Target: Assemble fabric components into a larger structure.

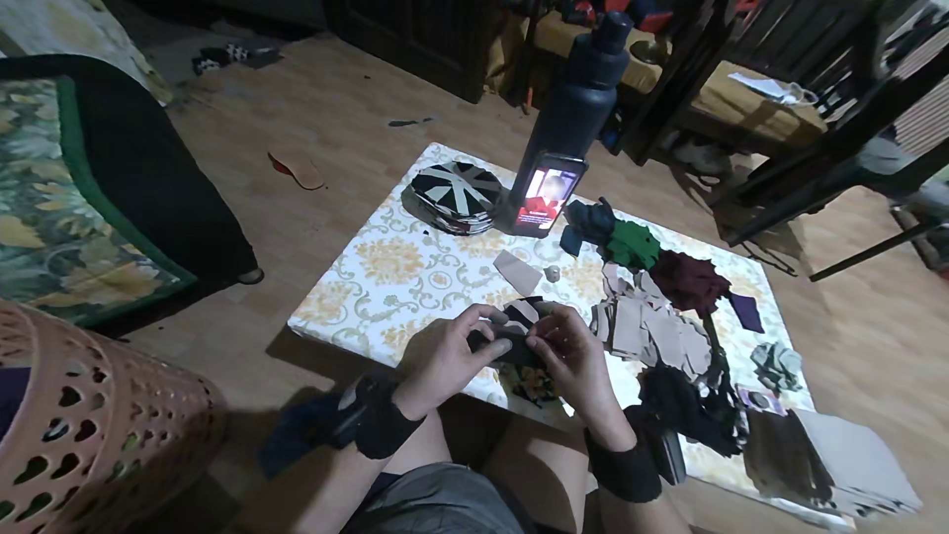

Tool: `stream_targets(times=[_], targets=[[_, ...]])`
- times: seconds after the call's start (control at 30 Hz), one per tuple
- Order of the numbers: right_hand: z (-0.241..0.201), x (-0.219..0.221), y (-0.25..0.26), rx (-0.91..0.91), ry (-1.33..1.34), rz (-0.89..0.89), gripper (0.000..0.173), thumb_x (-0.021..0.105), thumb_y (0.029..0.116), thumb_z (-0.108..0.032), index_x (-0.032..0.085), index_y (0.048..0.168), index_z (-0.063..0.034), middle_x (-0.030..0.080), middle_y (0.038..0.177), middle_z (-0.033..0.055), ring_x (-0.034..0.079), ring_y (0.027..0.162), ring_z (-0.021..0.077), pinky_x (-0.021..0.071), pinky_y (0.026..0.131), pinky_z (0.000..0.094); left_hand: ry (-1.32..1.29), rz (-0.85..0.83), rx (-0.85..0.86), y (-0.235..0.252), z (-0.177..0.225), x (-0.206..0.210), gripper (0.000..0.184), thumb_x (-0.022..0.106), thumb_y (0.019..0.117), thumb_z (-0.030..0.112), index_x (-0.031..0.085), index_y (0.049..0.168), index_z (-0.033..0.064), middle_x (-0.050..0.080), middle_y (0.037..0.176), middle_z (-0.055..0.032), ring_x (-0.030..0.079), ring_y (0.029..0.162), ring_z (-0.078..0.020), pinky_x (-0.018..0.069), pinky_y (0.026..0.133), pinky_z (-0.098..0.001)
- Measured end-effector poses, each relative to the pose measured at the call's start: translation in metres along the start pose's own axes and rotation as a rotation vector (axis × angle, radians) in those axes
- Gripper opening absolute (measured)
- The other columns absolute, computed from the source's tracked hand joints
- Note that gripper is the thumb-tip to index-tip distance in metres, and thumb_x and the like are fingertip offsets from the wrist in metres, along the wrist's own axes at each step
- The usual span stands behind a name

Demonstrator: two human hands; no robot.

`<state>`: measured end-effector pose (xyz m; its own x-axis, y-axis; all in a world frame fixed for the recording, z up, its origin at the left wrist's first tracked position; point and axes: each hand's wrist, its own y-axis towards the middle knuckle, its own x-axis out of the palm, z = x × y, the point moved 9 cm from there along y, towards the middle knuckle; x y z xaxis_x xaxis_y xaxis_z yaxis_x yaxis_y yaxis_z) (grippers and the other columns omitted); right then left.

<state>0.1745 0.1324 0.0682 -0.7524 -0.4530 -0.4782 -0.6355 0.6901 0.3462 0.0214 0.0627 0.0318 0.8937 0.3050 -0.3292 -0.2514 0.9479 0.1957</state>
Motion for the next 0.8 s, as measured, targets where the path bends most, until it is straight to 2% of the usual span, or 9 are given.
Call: stream_targets(times=[0.07,0.13,0.2,0.27,0.3,0.47,0.6,0.7,0.8], targets=[[0.008,0.002,0.002,0.021,-0.065,-0.015,0.036,0.069,0.0938,-0.007,0.060,0.127,0.0023,0.071,0.097,0.0060,0.068,0.079,0.0075,0.0589,0.074,0.0242,0.211,0.011,0.003,-0.002,0.000,0.005,0.043,0.069,0.0956,0.035,0.063,0.131,0.0106,0.073,0.088,-0.0004,0.068,0.078,-0.0136,0.0554,0.075,-0.0390],[0.016,0.007,0.006,0.060,-0.108,-0.068,0.036,0.069,0.0937,-0.007,0.060,0.128,0.0015,0.071,0.097,0.0065,0.068,0.080,0.0092,0.0586,0.075,0.0258,0.346,-0.004,-0.001,-0.005,0.002,0.010,0.046,0.064,0.0986,0.034,0.061,0.138,0.0098,0.073,0.090,-0.0058,0.069,0.081,-0.0226,0.0556,0.076,-0.0470],[0.022,0.014,0.010,0.102,-0.134,-0.135,0.038,0.068,0.0937,-0.006,0.060,0.130,0.0005,0.072,0.097,0.0073,0.070,0.083,0.0115,0.0590,0.079,0.0288,0.460,-0.040,-0.019,-0.006,0.003,0.014,0.047,0.061,0.1009,0.032,0.058,0.143,0.0109,0.072,0.091,-0.0098,0.070,0.079,-0.0279,0.0552,0.071,-0.0498],[0.026,0.018,0.013,0.119,-0.166,-0.173,0.038,0.068,0.0937,-0.004,0.061,0.131,-0.0006,0.073,0.098,0.0080,0.071,0.086,0.0144,0.0587,0.081,0.0326,0.555,-0.013,0.007,-0.006,0.002,0.013,0.046,0.060,0.1009,0.032,0.059,0.143,0.0123,0.072,0.089,-0.0112,0.069,0.072,-0.0294,0.0546,0.064,-0.0498],[0.026,0.019,0.014,0.122,-0.179,-0.182,0.038,0.067,0.0938,-0.004,0.062,0.131,-0.0012,0.073,0.098,0.0083,0.071,0.086,0.0154,0.0586,0.081,0.0336,0.587,-0.004,-0.002,-0.005,0.000,0.011,0.045,0.058,0.1020,0.033,0.059,0.142,0.0145,0.072,0.091,-0.0109,0.070,0.073,-0.0294,0.0550,0.064,-0.0500],[0.026,0.019,0.014,0.111,-0.171,-0.165,0.036,0.067,0.0942,-0.005,0.063,0.130,-0.0027,0.073,0.099,0.0069,0.071,0.084,0.0127,0.0585,0.079,0.0303,0.526,0.168,0.064,-0.005,0.000,-0.013,0.031,0.050,0.1066,0.026,0.068,0.130,0.0146,0.073,0.103,-0.0090,0.071,0.081,-0.0247,0.0574,0.069,-0.0465],[0.027,0.019,0.014,0.109,-0.157,-0.132,0.034,0.067,0.0936,-0.004,0.064,0.127,-0.0010,0.074,0.098,0.0070,0.071,0.085,0.0126,0.0588,0.080,0.0301,0.459,0.265,0.161,-0.009,-0.001,-0.020,0.024,0.058,0.1022,0.029,0.075,0.114,0.0176,0.070,0.102,-0.0017,0.066,0.077,-0.0116,0.0560,0.067,-0.0323],[0.027,0.021,0.014,0.113,-0.162,-0.129,0.032,0.067,0.0936,-0.004,0.065,0.125,-0.0011,0.073,0.097,0.0067,0.071,0.085,0.0122,0.0589,0.080,0.0301,0.440,0.216,0.175,-0.010,-0.005,-0.014,0.023,0.064,0.0983,0.034,0.078,0.109,0.0200,0.071,0.106,-0.0009,0.068,0.083,-0.0135,0.0572,0.072,-0.0365],[0.026,0.021,0.015,0.104,-0.182,-0.134,0.031,0.067,0.0936,-0.003,0.066,0.124,-0.0009,0.073,0.096,0.0081,0.071,0.087,0.0144,0.0591,0.082,0.0330,0.485,0.130,0.194,-0.011,-0.006,-0.006,0.024,0.066,0.0962,0.040,0.080,0.106,0.0233,0.070,0.107,-0.0035,0.068,0.086,-0.0186,0.0577,0.070,-0.0400]])
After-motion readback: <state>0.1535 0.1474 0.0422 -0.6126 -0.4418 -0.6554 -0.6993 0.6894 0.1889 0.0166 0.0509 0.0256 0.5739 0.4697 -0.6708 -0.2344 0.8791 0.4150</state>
